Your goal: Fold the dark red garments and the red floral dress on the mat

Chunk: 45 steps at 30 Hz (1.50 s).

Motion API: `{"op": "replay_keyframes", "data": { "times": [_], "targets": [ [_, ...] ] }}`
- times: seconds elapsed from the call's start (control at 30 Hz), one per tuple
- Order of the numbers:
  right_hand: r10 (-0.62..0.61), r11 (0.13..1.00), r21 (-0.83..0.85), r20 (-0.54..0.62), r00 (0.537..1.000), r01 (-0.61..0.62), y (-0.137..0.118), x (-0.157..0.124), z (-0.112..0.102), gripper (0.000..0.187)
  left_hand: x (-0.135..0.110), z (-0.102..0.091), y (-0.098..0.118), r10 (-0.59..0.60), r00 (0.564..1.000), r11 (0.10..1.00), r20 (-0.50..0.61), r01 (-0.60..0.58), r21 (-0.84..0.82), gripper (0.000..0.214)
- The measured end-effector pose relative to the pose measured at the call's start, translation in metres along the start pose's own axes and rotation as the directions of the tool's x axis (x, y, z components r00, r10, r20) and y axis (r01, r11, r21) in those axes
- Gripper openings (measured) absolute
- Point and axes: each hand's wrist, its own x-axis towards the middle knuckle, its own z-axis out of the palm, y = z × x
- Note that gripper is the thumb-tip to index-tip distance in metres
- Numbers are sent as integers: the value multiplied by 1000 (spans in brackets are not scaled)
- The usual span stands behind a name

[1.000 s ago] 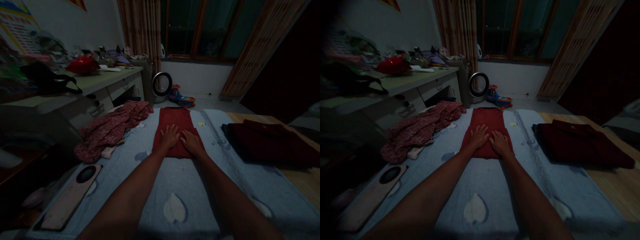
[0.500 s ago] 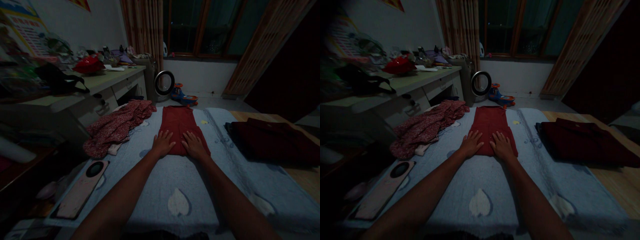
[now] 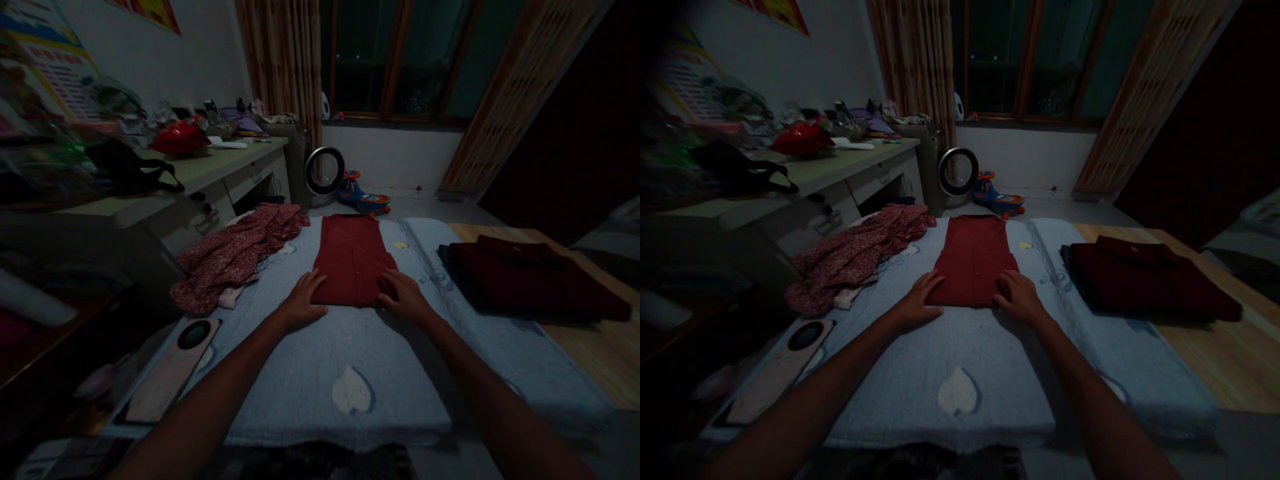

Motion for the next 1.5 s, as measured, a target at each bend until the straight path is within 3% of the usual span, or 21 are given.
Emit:
{"op": "replay_keyframes", "data": {
  "times": [0.2,0.3,0.57,0.77,1.0,1.1,1.3,1.5],
  "targets": [
    [-30,991,-129,54,998,37,11,-33,-1,60,-17,1,5,121,990,987,-73,-112,116,70],
    [14,990,-139,39,999,-8,9,-33,2,55,-15,3,8,138,985,972,-106,-115,203,64],
    [109,983,-139,-87,990,-120,12,-36,9,55,-16,10,18,177,982,934,-65,-147,326,50],
    [60,995,-75,-83,995,-66,25,-34,12,58,-7,11,11,103,992,946,-75,-75,315,58],
    [47,999,4,-153,987,-47,32,-30,9,59,0,3,6,148,989,925,-26,-129,358,60],
    [102,993,71,-195,976,-89,36,-25,6,60,-1,1,4,152,987,932,-49,-126,340,62],
    [162,938,338,-241,957,-73,39,-6,6,58,2,1,-5,-44,973,980,-227,86,181,65],
    [360,872,415,-180,915,-261,31,13,16,77,17,0,-9,-47,955,992,-294,9,-128,56]
  ]
}}
